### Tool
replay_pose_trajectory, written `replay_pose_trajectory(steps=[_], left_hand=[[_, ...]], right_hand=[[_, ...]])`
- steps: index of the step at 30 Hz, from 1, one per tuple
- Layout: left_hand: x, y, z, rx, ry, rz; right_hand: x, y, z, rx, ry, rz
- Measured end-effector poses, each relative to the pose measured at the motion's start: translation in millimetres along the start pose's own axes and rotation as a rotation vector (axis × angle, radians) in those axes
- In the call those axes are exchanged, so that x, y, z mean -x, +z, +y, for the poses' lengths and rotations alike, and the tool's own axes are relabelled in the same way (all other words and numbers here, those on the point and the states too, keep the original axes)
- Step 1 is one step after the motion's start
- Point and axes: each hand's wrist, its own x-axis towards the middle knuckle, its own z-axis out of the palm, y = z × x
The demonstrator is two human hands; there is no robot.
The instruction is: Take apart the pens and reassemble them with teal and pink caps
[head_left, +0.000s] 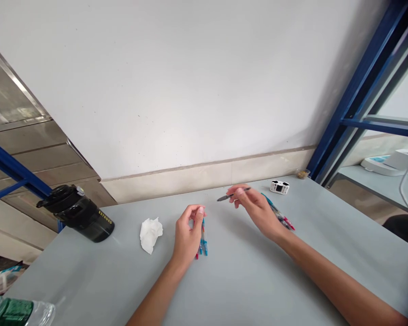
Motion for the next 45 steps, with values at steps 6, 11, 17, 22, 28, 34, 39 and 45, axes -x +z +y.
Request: replay_pose_trajectory(steps=[6, 11, 17, 22, 28, 34, 39, 45], left_hand=[[0.0, -2.0, -2.8, -0.153, 0.136, -0.003], [-3.3, -3.4, -10.8, -0.287, 0.258, -0.061], [-7.0, -2.4, -18.1, -0.356, 0.316, -0.087], [-7.0, -1.5, -25.6, -0.46, 0.332, -0.125], [-5.3, -2.2, -29.8, -0.478, 0.333, -0.135], [-3.0, -4.2, -24.6, -0.464, 0.331, -0.115], [-1.6, -4.9, -22.2, -0.451, 0.324, -0.105], [-2.7, -4.1, -22.4, -0.429, 0.296, -0.047]], right_hand=[[16.0, 6.8, 9.3, 0.549, -0.301, -0.437], [20.7, 10.7, 4.4, 0.58, -0.343, -0.602], [16.1, 4.5, 2.7, 0.634, -0.345, -0.502], [0.2, -17.8, 18.5, 1.212, -0.202, -0.189], [-6.8, -44.4, 24.2, 1.604, 0.227, -0.1], [-5.3, -42.7, 20.5, 1.586, 0.295, -0.094], [-6.8, -43.7, 12.4, 1.522, 0.428, -0.126], [-9.0, -41.0, 9.9, 1.461, 0.407, -0.191]])
